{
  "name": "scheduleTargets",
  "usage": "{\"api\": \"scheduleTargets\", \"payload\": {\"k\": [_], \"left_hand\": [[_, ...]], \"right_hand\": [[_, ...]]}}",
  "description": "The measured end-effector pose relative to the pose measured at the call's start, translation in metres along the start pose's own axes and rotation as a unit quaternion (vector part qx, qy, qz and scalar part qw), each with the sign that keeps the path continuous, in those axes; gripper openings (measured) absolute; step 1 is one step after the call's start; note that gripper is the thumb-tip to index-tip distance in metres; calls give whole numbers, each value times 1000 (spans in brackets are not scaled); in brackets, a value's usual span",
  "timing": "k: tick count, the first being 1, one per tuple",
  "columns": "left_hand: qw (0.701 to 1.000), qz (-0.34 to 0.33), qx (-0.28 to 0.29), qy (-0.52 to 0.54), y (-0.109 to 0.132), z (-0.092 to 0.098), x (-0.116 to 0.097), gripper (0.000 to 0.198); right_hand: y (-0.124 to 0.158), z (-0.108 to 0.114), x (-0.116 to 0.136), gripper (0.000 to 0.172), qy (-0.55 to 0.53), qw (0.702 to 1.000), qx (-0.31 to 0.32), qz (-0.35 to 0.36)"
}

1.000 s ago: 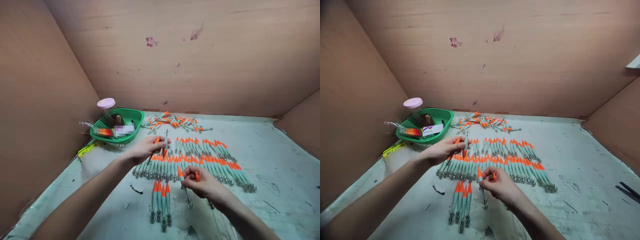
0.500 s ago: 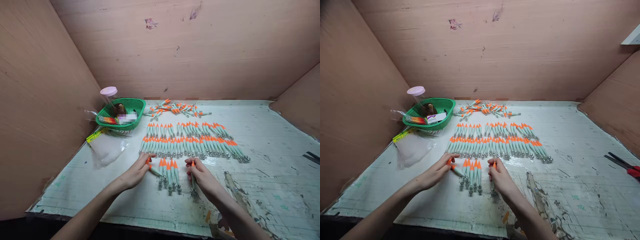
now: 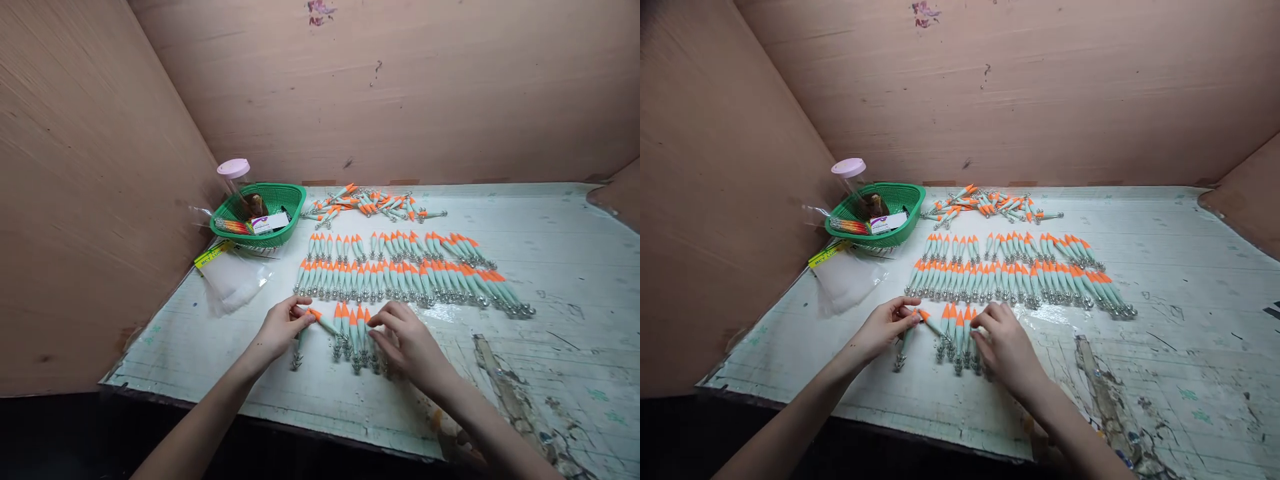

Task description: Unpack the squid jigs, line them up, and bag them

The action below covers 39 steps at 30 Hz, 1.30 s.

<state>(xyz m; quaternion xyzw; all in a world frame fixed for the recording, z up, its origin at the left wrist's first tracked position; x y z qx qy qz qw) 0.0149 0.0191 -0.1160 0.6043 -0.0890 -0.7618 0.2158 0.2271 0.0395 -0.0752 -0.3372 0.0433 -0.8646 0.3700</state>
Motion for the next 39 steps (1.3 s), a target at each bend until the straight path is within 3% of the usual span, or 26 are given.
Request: {"api": "scheduleTargets", "payload": {"k": [4, 7, 10, 18, 27, 30, 33, 36, 39], "left_hand": [[997, 47, 20, 60, 2, 0, 6, 45], [990, 96, 41, 100, 7, 2, 11, 48], [985, 96, 46, 136, 12, 8, 8, 46], [970, 97, 95, 204, 17, 4, 6, 40], [968, 94, 86, 214, 14, 1, 5, 40], [962, 105, 104, 228, 12, -7, 6, 45], [967, 100, 103, 209, 5, -14, 7, 46], [981, 79, 72, 161, -5, -18, 8, 44], [992, 51, 49, 105, -12, -22, 7, 40]], "right_hand": [[-35, -28, 42, 12, 61, 990, 117, 45], [-65, -53, 52, 15, 122, 971, 204, -2], [-85, -71, 50, 15, 133, 955, 261, -52], [-91, -66, 22, 12, 106, 953, 261, -115], [-89, -70, 22, 8, 26, 958, 233, -168], [-78, -53, 6, 22, -53, 951, 242, -184], [-50, -30, -16, 25, -166, 932, 244, -211], [-8, -13, -42, 25, -321, 878, 196, -294], [30, -6, -64, 34, -362, 844, 144, -369]]}}
Point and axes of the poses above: each hand's wrist, its own y-axis away from the middle knuckle, its own z-axis out of the back of the hand, x = y × z, the point moved 9 cm from there along -y, towards the middle knuckle, and after that the axes turned 6 degrees about z, right-handed, at the moved point
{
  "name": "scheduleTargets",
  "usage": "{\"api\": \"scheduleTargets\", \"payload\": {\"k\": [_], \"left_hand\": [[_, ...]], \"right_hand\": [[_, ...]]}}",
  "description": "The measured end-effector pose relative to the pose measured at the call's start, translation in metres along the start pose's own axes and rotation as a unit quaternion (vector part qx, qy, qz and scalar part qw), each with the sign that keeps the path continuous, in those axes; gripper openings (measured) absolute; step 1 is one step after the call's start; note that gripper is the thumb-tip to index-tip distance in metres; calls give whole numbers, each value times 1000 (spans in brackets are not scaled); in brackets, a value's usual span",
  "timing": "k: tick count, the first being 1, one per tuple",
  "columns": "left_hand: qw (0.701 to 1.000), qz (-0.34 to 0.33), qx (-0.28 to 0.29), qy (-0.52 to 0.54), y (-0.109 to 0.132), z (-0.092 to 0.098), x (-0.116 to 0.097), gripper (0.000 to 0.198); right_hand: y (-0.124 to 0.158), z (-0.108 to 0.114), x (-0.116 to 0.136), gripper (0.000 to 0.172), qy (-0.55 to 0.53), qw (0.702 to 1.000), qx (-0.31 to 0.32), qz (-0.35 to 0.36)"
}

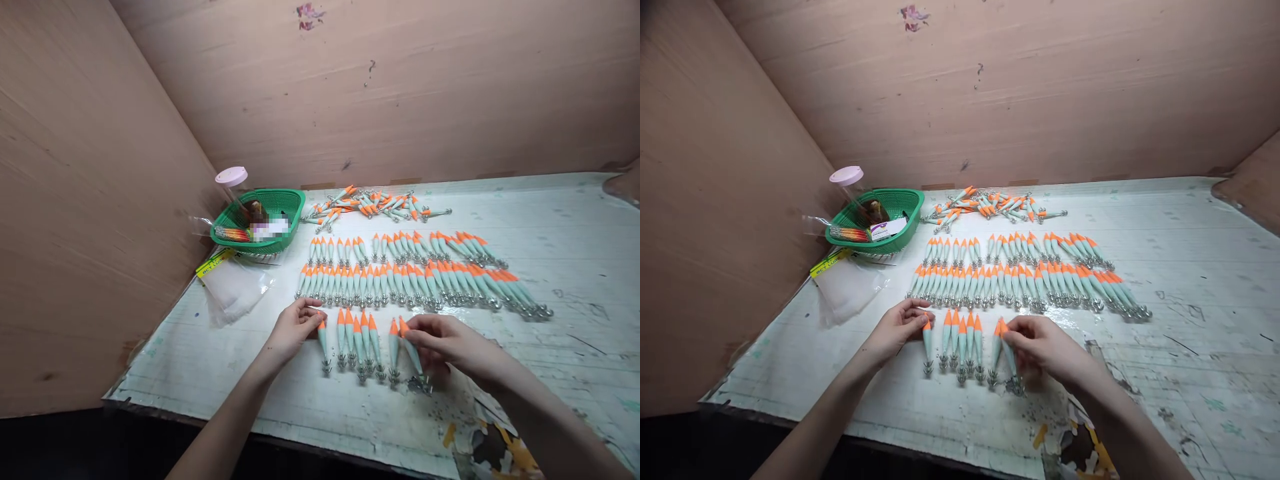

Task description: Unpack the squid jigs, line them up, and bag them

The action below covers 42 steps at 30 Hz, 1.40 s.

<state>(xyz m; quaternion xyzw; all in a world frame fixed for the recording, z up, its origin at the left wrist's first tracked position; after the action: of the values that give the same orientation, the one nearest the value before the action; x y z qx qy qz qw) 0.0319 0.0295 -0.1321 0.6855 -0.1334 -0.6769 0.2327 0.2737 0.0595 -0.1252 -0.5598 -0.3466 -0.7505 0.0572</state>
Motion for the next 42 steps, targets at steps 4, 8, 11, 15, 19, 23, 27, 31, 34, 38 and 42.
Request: {"api": "scheduleTargets", "payload": {"k": [4, 8, 11, 15, 19, 23, 27, 31, 34, 38, 42], "left_hand": [[992, -61, -42, -100, 2, -2, -8, 31], [960, -139, -107, -217, 11, -2, -20, 27], [944, -160, -121, -261, 14, -4, -22, 29], [946, -163, -97, -264, 13, -11, -19, 25], [931, -186, -89, -300, 20, -15, -23, 23], [894, -235, -102, -368, 27, -11, -50, 24], [838, -306, -140, -430, 3, -17, -108, 22], [835, -276, -166, -446, -73, -37, -163, 17], [844, -259, -195, -427, -133, -56, -192, 15], [872, -231, -206, -379, -190, -83, -205, 7], [897, -181, -240, -323, -220, -98, -200, 13]], "right_hand": [[11, 3, -28, 33, -21, 998, -41, -53], [10, 2, -37, 27, -28, 994, -90, -54], [8, 6, -38, 26, -37, 992, -121, -26], [5, 4, -44, 27, -52, 991, -120, -13], [10, 3, -45, 27, -36, 993, -117, 1], [18, 23, -9, 22, 81, 989, -109, 61], [-4, 71, 76, 19, 285, 925, -175, 181], [-80, 111, 141, 16, 410, 856, -234, 208], [-144, 130, 159, 14, 424, 848, -249, 198], [-199, 142, 164, 14, 435, 841, -272, 170], [-222, 145, 165, 20, 442, 833, -295, 152]]}}
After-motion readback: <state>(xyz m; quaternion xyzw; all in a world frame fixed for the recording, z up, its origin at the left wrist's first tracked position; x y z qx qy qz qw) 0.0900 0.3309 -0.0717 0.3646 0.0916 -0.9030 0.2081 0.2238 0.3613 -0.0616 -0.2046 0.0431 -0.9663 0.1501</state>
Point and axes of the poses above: each hand's wrist, its own y-axis away from the middle knuckle, its own z-axis out of the back of the hand, x = y × z, the point moved 9 cm from there along -y, towards the middle knuckle, and after that the axes turned 6 degrees about z, right-handed, at the moved point
